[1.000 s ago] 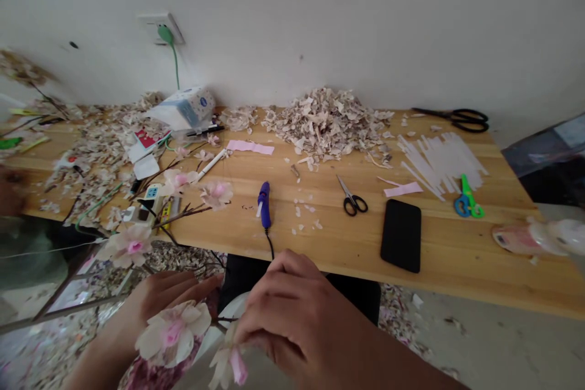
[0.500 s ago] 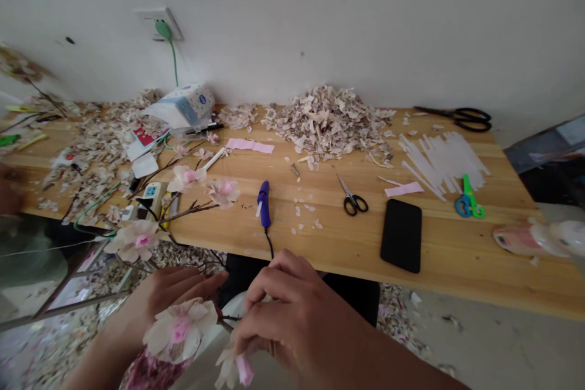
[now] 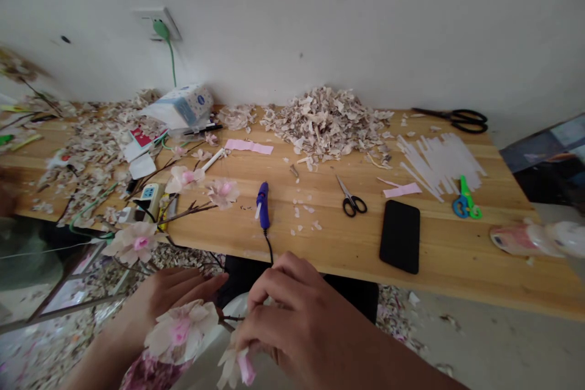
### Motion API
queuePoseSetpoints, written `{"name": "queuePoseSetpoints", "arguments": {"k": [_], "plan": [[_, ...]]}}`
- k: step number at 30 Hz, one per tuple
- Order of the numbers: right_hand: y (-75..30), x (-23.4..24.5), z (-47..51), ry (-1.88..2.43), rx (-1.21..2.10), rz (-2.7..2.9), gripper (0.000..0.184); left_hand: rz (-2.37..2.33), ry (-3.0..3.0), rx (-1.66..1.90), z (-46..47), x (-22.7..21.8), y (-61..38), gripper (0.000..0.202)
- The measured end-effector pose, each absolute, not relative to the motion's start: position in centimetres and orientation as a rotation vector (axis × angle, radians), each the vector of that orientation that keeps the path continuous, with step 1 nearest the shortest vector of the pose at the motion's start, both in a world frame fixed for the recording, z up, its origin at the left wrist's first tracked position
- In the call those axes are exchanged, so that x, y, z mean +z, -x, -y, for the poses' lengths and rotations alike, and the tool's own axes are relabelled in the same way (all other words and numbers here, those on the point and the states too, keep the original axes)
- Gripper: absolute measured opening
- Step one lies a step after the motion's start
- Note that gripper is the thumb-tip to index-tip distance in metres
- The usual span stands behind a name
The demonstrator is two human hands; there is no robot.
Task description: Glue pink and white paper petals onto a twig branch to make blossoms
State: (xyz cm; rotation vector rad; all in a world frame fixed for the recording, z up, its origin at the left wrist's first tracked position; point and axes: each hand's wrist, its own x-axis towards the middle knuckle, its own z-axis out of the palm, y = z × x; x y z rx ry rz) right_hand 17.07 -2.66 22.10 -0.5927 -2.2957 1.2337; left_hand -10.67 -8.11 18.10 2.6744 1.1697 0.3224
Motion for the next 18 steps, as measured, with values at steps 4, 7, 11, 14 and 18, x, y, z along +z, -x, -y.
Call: {"name": "queuePoseSetpoints", "arguments": {"k": [4, 7, 11, 14, 18], "plan": [[-17.0, 21.3, 3.2, 0.6, 1.179, 2.282, 0.02, -1.164, -2.694, 0.329, 8.0, 17.9, 10.7, 0.025], [-16.9, 20.7, 3.3, 0.617, 1.191, 2.266, 0.015, -1.165, -2.699, 0.341, 8.0, 17.9, 10.8, 0.025], [-16.8, 20.9, 3.2, 0.598, 1.208, 2.263, 0.019, -1.167, -2.671, 0.35, 8.0, 18.1, 10.6, 0.025], [-17.3, 22.2, 2.9, 0.621, 1.244, 2.237, 0.015, -1.164, -2.589, 0.378, 7.9, 18.1, 10.7, 0.029], [-19.2, 22.0, 1.0, 0.969, 1.057, 1.903, 0.017, -1.328, -2.377, 0.424, 8.6, 17.7, 13.0, 0.038]]}}
